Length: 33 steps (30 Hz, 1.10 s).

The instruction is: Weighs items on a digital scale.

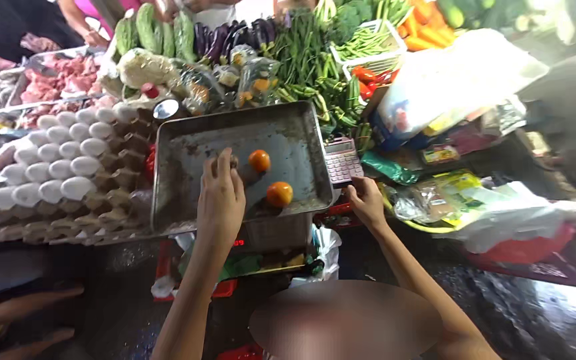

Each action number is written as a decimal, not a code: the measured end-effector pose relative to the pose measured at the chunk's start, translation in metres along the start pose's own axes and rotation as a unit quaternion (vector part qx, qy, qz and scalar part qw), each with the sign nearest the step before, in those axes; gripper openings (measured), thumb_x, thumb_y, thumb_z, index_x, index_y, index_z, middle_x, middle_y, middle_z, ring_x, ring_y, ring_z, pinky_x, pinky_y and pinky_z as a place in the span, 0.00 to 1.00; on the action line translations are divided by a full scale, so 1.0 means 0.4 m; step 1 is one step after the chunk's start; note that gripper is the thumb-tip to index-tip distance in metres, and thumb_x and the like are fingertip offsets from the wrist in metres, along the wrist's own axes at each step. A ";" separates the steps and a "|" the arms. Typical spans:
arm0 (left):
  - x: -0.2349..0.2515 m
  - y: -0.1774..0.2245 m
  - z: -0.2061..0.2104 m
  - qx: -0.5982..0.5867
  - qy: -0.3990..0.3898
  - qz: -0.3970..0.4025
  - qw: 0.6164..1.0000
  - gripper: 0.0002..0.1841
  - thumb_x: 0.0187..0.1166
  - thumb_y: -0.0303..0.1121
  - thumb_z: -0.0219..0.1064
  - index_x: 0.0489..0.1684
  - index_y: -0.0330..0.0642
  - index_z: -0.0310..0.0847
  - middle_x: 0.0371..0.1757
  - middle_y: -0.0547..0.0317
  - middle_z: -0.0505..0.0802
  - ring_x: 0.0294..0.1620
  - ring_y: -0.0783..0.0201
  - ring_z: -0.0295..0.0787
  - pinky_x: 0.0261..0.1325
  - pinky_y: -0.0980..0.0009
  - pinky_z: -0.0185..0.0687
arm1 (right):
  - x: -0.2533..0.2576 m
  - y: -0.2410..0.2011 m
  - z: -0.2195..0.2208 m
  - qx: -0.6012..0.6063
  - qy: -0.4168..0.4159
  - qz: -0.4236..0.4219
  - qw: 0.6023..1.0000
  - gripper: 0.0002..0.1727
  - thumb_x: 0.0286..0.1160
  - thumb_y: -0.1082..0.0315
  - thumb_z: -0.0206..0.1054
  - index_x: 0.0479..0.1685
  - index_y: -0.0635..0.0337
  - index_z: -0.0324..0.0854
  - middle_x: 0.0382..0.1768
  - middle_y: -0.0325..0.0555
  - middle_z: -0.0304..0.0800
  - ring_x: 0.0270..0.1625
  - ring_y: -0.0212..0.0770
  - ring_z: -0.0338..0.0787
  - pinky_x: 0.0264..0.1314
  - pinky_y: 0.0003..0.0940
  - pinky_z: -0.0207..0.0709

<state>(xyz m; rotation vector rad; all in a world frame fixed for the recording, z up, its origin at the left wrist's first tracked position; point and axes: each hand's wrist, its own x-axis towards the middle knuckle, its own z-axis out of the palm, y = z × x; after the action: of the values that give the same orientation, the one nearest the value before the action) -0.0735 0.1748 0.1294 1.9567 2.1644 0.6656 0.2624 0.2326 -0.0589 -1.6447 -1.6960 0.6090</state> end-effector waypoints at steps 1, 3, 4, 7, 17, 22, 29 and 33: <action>-0.004 0.004 0.014 0.015 -0.006 0.001 1.000 0.23 0.92 0.35 0.51 0.85 0.43 0.66 0.76 0.37 0.78 0.66 0.35 0.83 0.61 0.40 0.83 | 0.037 0.026 0.003 -0.020 -0.005 -0.002 1.000 0.21 0.80 0.65 0.63 0.66 0.69 0.81 0.62 0.65 0.86 0.65 0.59 0.87 0.69 0.55 0.81; -0.020 0.025 0.034 0.039 0.004 -0.001 0.999 0.24 0.94 0.43 0.49 0.84 0.45 0.70 0.76 0.40 0.80 0.72 0.34 0.79 0.68 0.37 0.77 | 0.108 0.078 0.018 -0.061 -0.026 -0.012 0.998 0.22 0.78 0.65 0.64 0.68 0.68 0.81 0.65 0.66 0.85 0.69 0.66 0.83 0.73 0.62 0.76; -0.028 0.043 0.039 0.043 0.017 -0.004 0.999 0.28 0.94 0.50 0.46 0.86 0.47 0.69 0.80 0.42 0.78 0.77 0.34 0.74 0.72 0.36 0.71 | 0.139 0.100 0.027 -0.086 -0.036 -0.017 0.996 0.22 0.80 0.63 0.65 0.69 0.66 0.81 0.67 0.66 0.84 0.72 0.67 0.81 0.74 0.64 0.75; -0.036 0.095 0.053 0.019 0.015 -0.009 1.000 0.41 0.84 0.70 0.38 0.92 0.56 0.61 0.93 0.46 0.61 0.92 0.38 0.53 0.87 0.33 0.49 | 0.204 0.147 0.049 -0.155 -0.048 -0.041 0.986 0.27 0.79 0.56 0.61 0.73 0.64 0.78 0.70 0.64 0.82 0.74 0.68 0.79 0.71 0.66 0.73; -0.005 0.124 0.115 0.031 0.131 0.002 0.991 0.24 0.86 0.51 0.59 0.68 0.43 0.83 0.66 0.39 0.84 0.65 0.42 0.83 0.67 0.39 0.75 | 0.151 0.182 0.043 -0.120 -0.033 -0.112 0.986 0.29 0.80 0.49 0.56 0.69 0.61 0.82 0.70 0.61 0.83 0.72 0.66 0.81 0.71 0.65 0.73; 0.006 0.104 0.130 -0.075 0.226 -0.035 0.971 0.20 0.93 0.39 0.52 0.56 0.32 0.86 0.56 0.44 0.88 0.54 0.61 0.87 0.59 0.68 0.83 | 0.098 0.174 0.100 -0.146 -0.079 -0.158 0.973 0.29 0.83 0.44 0.50 0.73 0.44 0.84 0.82 0.56 0.75 0.82 0.61 0.74 0.80 0.64 0.63; -0.003 0.102 0.144 -0.086 0.245 -0.036 0.965 0.20 0.94 0.37 0.49 0.55 0.33 0.87 0.54 0.47 0.90 0.56 0.64 0.87 0.62 0.71 0.81 | 0.136 0.157 0.095 -0.123 -0.057 -0.185 0.973 0.28 0.81 0.46 0.52 0.63 0.57 0.85 0.73 0.54 0.84 0.69 0.59 0.85 0.68 0.61 0.75; -0.004 0.099 0.147 -0.086 0.251 -0.037 0.963 0.20 0.93 0.38 0.50 0.54 0.35 0.89 0.55 0.49 0.91 0.57 0.62 0.87 0.64 0.65 0.82 | 0.147 0.151 0.080 -0.123 -0.097 -0.191 0.969 0.27 0.80 0.47 0.51 0.62 0.56 0.83 0.57 0.50 0.92 0.60 0.56 0.88 0.65 0.57 0.78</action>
<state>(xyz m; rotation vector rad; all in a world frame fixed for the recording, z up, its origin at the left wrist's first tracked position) -0.0141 0.1883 0.0931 1.7454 2.3240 1.4128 0.2809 0.3001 -0.1156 -1.3943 -2.2358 0.3906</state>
